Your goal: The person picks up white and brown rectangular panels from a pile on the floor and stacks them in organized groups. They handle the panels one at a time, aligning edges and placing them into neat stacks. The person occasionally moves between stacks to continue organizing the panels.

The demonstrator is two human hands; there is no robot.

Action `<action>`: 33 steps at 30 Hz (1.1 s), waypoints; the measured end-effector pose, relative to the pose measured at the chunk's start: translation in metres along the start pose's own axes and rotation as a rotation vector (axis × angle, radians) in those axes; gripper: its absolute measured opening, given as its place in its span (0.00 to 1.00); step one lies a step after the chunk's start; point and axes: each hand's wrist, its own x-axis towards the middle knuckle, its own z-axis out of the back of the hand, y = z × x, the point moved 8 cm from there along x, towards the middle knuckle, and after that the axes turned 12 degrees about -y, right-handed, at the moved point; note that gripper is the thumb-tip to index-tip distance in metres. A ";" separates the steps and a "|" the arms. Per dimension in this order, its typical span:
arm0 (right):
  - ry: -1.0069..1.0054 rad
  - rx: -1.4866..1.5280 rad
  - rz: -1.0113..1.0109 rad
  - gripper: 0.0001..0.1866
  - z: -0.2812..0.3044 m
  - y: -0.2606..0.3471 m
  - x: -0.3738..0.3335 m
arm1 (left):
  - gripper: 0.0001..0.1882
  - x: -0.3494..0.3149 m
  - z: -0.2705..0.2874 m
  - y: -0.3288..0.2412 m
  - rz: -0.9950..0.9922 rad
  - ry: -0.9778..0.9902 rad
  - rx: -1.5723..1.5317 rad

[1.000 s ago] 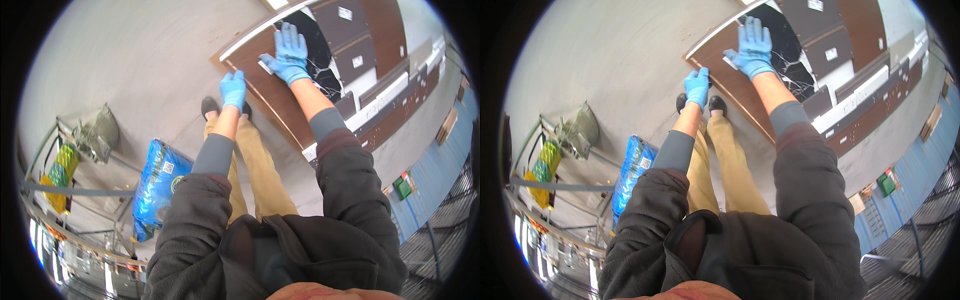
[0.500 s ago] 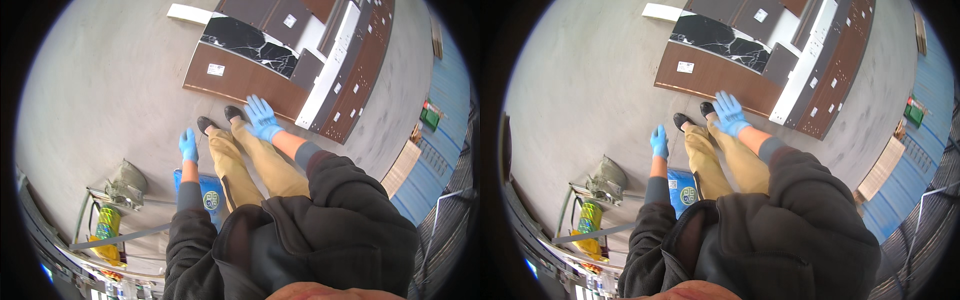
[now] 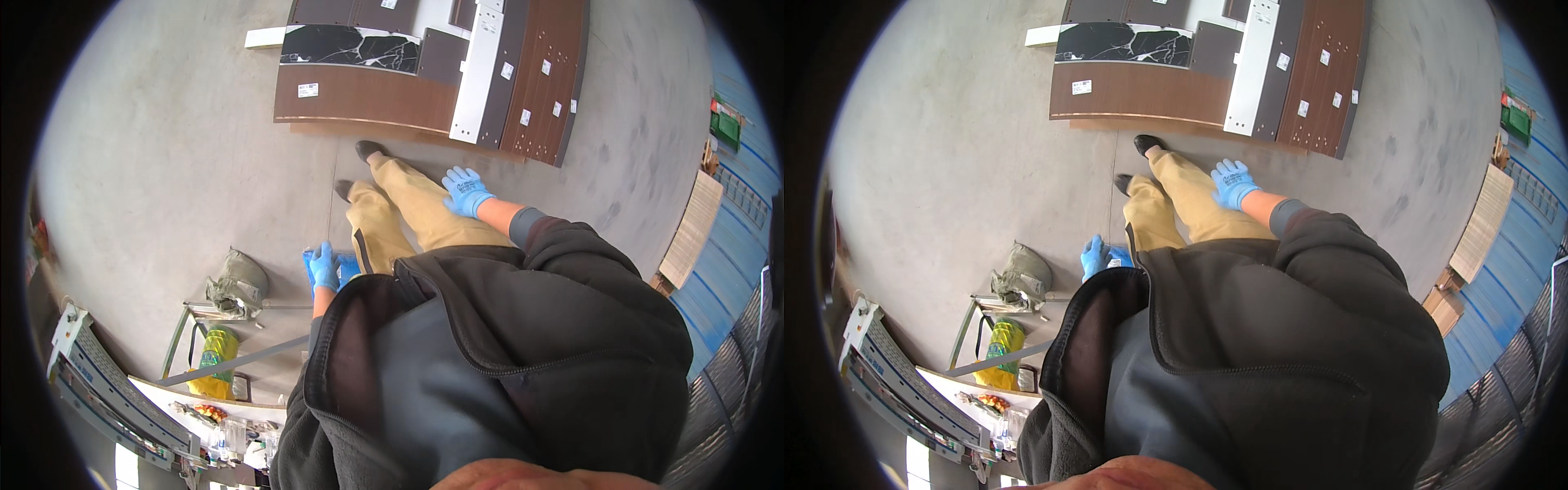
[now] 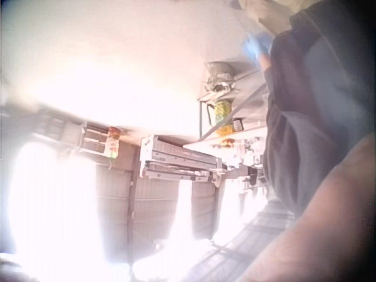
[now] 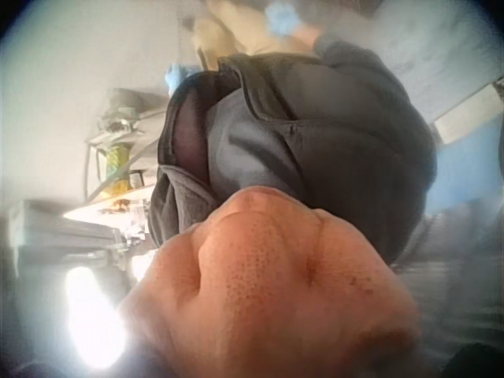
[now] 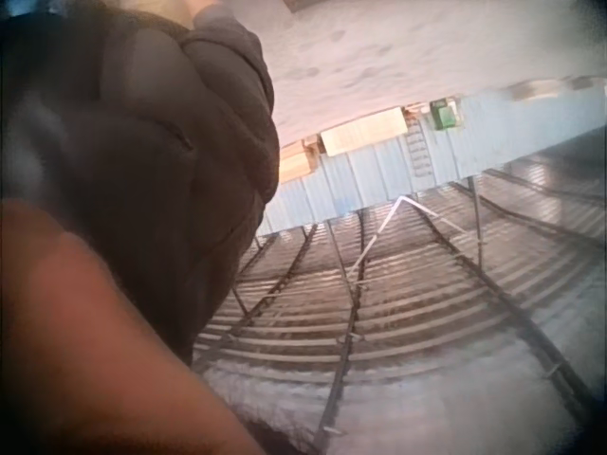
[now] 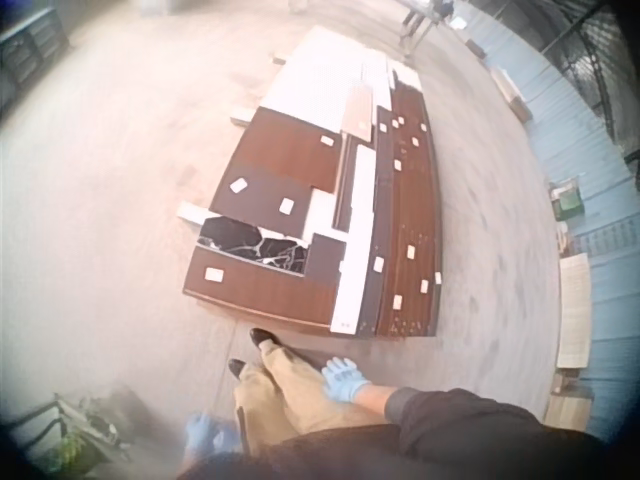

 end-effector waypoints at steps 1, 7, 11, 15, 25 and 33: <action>-0.083 -0.028 -0.003 0.23 0.005 0.001 -0.011 | 0.28 -0.011 -0.012 -0.005 -0.045 0.043 0.009; -0.015 0.081 -0.180 0.23 -0.027 -0.013 -0.072 | 0.28 -0.071 -0.046 0.000 -0.224 0.176 0.043; 0.069 0.086 -0.225 0.23 -0.063 -0.006 -0.123 | 0.27 -0.078 -0.010 0.058 -0.247 0.144 0.009; 0.076 0.147 -0.236 0.24 -0.078 0.001 -0.155 | 0.26 -0.068 0.056 0.135 -0.165 0.041 0.106; 0.069 0.127 -0.173 0.28 -0.062 -0.034 -0.198 | 0.25 -0.136 0.066 0.253 -0.292 -0.025 0.307; 0.027 0.184 -0.156 0.27 -0.061 -0.120 -0.255 | 0.26 -0.223 -0.073 0.248 -0.402 0.124 0.295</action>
